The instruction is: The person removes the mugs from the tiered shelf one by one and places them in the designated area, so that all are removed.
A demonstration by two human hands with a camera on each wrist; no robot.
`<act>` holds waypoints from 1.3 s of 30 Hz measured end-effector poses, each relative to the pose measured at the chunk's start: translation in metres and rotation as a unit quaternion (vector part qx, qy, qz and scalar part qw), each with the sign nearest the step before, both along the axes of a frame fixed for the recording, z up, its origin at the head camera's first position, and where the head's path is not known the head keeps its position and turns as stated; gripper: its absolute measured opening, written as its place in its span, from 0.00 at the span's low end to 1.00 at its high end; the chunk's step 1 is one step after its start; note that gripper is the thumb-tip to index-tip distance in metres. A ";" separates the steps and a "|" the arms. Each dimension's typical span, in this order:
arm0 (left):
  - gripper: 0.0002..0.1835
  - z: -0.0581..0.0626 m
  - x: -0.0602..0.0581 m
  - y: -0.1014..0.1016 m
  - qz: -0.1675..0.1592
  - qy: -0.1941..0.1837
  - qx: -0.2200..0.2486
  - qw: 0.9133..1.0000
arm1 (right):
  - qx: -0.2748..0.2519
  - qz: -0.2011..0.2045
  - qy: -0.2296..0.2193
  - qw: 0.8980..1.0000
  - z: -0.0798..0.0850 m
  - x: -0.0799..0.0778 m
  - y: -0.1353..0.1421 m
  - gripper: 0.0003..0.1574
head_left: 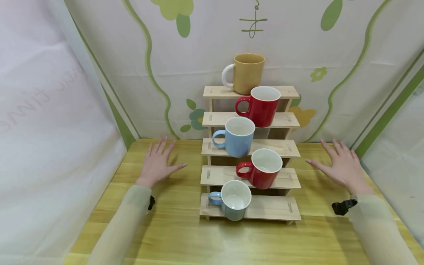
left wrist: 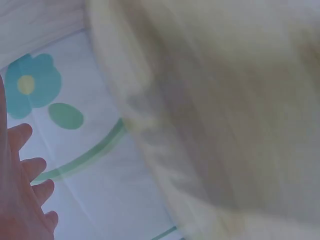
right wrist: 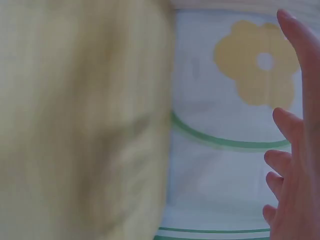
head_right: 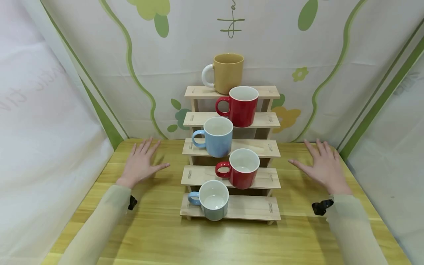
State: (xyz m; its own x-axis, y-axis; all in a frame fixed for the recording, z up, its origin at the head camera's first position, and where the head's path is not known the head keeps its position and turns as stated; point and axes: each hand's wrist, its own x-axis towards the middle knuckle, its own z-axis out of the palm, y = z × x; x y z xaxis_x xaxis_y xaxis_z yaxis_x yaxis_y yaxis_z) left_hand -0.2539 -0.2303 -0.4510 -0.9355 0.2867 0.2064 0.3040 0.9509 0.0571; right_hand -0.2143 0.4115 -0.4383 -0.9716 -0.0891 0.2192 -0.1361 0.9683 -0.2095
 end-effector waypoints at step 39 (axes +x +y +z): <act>0.43 0.078 0.028 0.062 -0.086 0.018 0.440 0.893 | -0.415 -0.022 -0.099 0.904 0.051 0.007 -0.090 0.41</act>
